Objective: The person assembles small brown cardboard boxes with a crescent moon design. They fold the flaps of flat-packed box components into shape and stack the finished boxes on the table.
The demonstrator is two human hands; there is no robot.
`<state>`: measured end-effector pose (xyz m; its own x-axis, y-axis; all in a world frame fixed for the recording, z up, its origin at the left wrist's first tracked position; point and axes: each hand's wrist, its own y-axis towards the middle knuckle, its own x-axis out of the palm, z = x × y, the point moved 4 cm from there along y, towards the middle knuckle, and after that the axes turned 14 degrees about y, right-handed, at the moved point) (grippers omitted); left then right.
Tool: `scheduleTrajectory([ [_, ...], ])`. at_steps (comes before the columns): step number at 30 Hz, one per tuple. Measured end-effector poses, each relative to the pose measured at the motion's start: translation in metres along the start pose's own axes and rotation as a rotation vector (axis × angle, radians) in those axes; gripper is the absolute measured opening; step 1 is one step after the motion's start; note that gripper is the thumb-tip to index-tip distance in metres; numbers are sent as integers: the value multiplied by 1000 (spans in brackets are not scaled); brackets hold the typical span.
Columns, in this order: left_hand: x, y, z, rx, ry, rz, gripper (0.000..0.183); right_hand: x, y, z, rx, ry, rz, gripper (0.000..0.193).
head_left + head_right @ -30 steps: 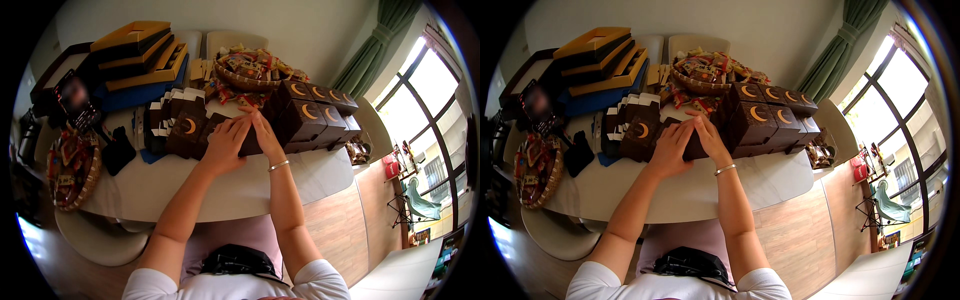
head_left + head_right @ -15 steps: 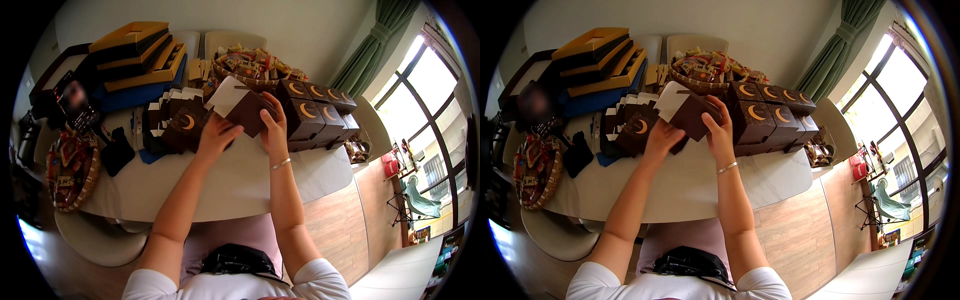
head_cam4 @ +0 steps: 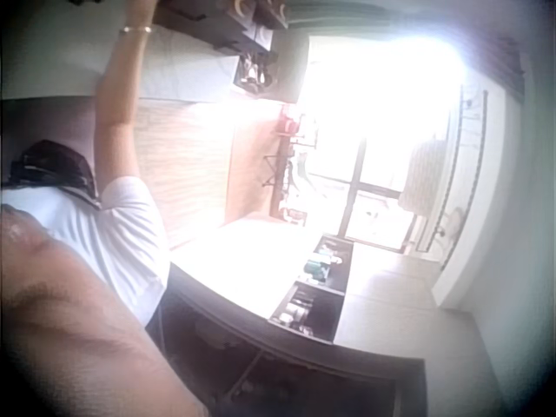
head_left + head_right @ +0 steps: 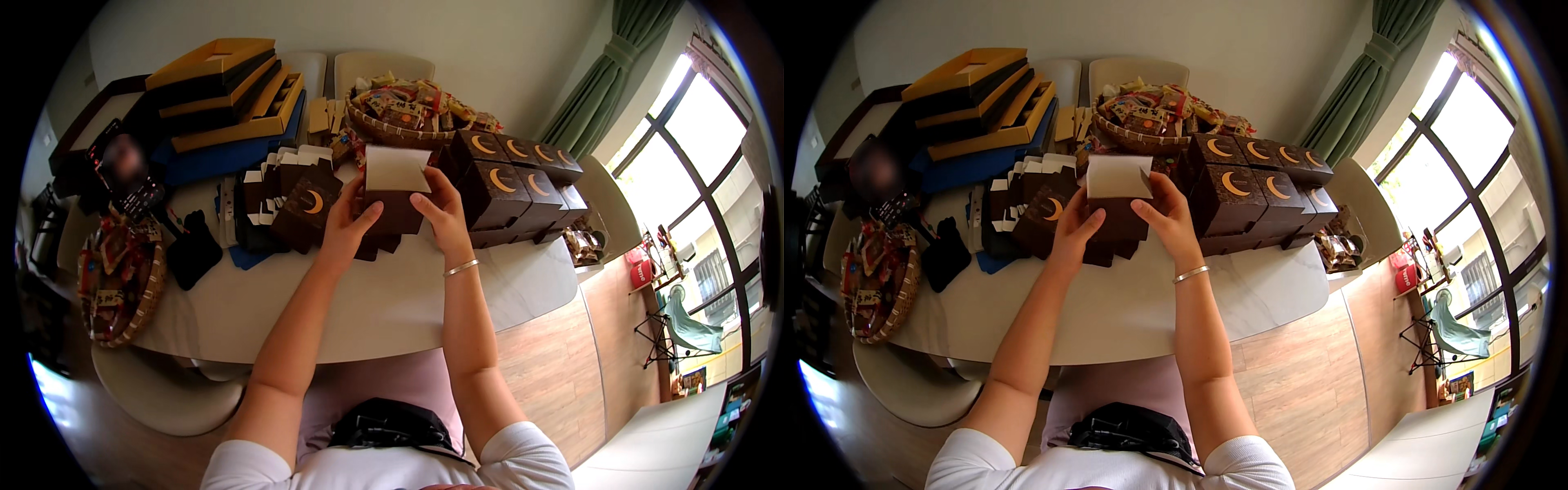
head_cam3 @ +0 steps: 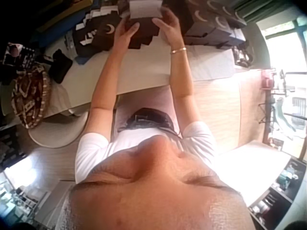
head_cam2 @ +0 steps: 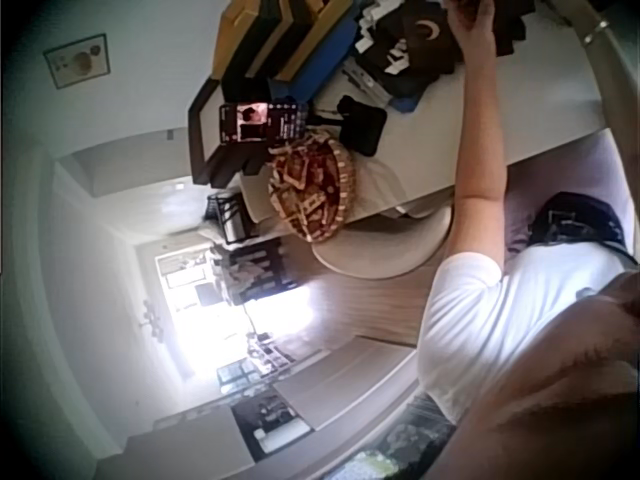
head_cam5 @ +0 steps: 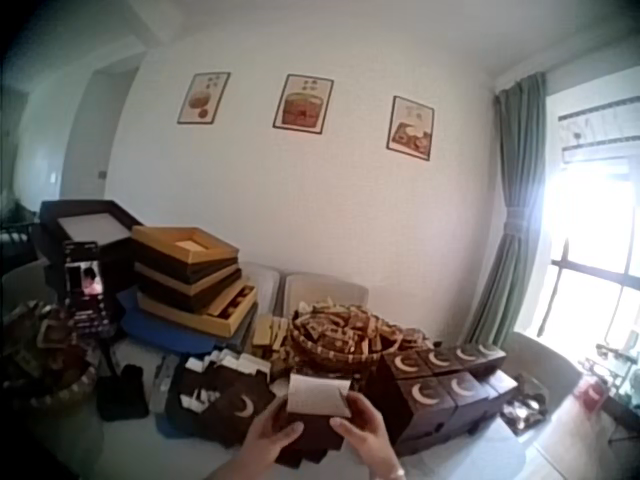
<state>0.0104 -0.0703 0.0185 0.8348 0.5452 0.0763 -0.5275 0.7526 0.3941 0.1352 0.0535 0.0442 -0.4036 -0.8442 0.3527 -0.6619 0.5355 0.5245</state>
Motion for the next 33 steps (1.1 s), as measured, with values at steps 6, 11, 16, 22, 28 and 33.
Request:
scheduleTrajectory([
  [6,3,-1,1,68,134,-25,67,-4,-1,3,-12,124,-75,43],
  [11,8,-5,5,155,266,-91,68,-7,-2,-5,58,280,94,45],
  [16,17,-12,22,295,328,-28,64,-16,-1,-9,-106,178,161,35],
  [22,23,-13,25,439,429,-161,48,-15,-4,-14,-146,34,174,20],
  [28,19,-14,20,328,386,-183,43,-10,-2,-3,120,161,193,19],
  [33,15,-10,20,354,476,-132,40,-9,-1,-6,106,-15,137,21],
])
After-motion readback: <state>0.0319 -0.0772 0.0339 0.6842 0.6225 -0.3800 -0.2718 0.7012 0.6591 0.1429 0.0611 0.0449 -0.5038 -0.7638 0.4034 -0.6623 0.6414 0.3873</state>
